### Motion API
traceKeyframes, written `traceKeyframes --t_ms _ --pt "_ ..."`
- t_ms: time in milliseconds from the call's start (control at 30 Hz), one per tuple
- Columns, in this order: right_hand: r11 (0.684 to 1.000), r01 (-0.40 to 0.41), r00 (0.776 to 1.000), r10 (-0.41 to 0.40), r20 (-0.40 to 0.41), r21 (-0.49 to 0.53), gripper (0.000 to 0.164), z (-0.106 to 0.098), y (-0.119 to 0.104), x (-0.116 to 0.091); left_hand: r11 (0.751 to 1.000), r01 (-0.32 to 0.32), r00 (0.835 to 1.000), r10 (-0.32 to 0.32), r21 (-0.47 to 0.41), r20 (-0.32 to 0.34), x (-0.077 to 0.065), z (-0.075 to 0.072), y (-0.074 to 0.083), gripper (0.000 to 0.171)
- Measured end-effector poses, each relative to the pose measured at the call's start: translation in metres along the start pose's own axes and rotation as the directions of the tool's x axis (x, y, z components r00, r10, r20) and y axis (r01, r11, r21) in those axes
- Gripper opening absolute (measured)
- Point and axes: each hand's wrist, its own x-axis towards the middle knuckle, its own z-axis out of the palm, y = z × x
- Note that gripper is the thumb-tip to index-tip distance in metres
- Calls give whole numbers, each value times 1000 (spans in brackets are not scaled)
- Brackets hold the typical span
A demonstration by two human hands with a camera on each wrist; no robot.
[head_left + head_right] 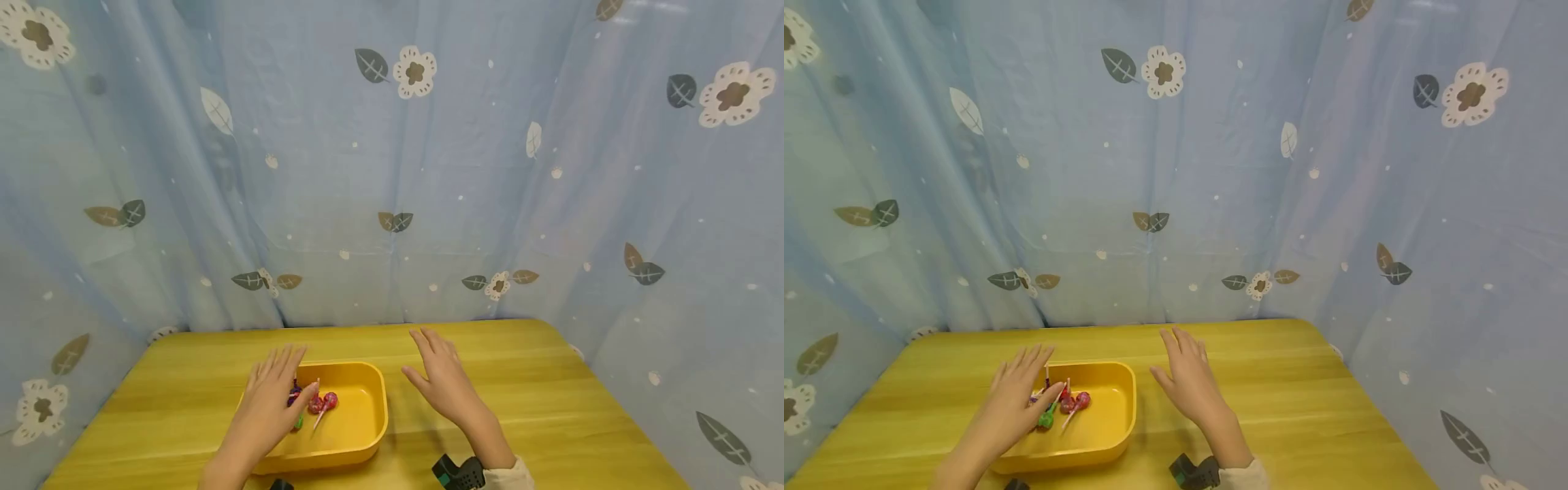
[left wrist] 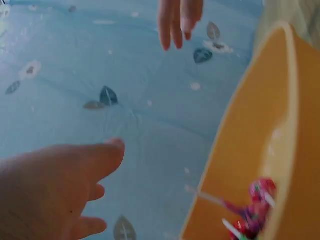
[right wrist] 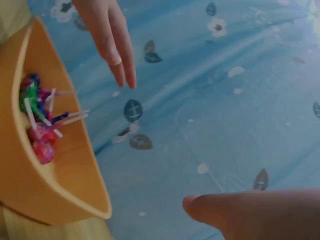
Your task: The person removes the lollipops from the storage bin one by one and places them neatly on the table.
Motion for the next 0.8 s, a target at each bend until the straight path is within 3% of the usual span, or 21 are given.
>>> traceKeyframes --t_ms 100,167,233,300,400,500,567,733,800 --pt "999 31 999 -31 30 16 64 4 2 2 998 54 998 -55 -27 -23 -4 -3 -19 68" --pt "998 45 997 -47 52 44 61 7 3 2 991 99 994 -102 -93 -38 -5 -4 -32 63" --pt "996 46 996 -52 78 76 59 10 5 2 966 160 985 -169 -203 -29 -6 -4 -43 60" --pt "993 40 993 -52 106 112 57 13 5 2 916 233 970 -243 -327 11 -6 -3 -52 58" --pt "987 31 989 -53 141 158 56 18 4 5 780 357 930 -351 -513 114 -4 0 -64 59" --pt "979 25 982 -61 177 202 54 24 2 8 615 444 885 -414 -652 212 -2 5 -74 60" --pt "974 27 978 -72 196 225 53 28 0 10 491 482 858 -432 -726 278 -2 9 -82 62" --pt "963 44 968 -107 228 266 51 38 -7 16 160 493 829 -384 -855 406 -11 19 -100 64" --pt "958 54 964 -123 234 281 50 42 -9 18 58 475 833 -350 -878 428 -17 22 -105 66"
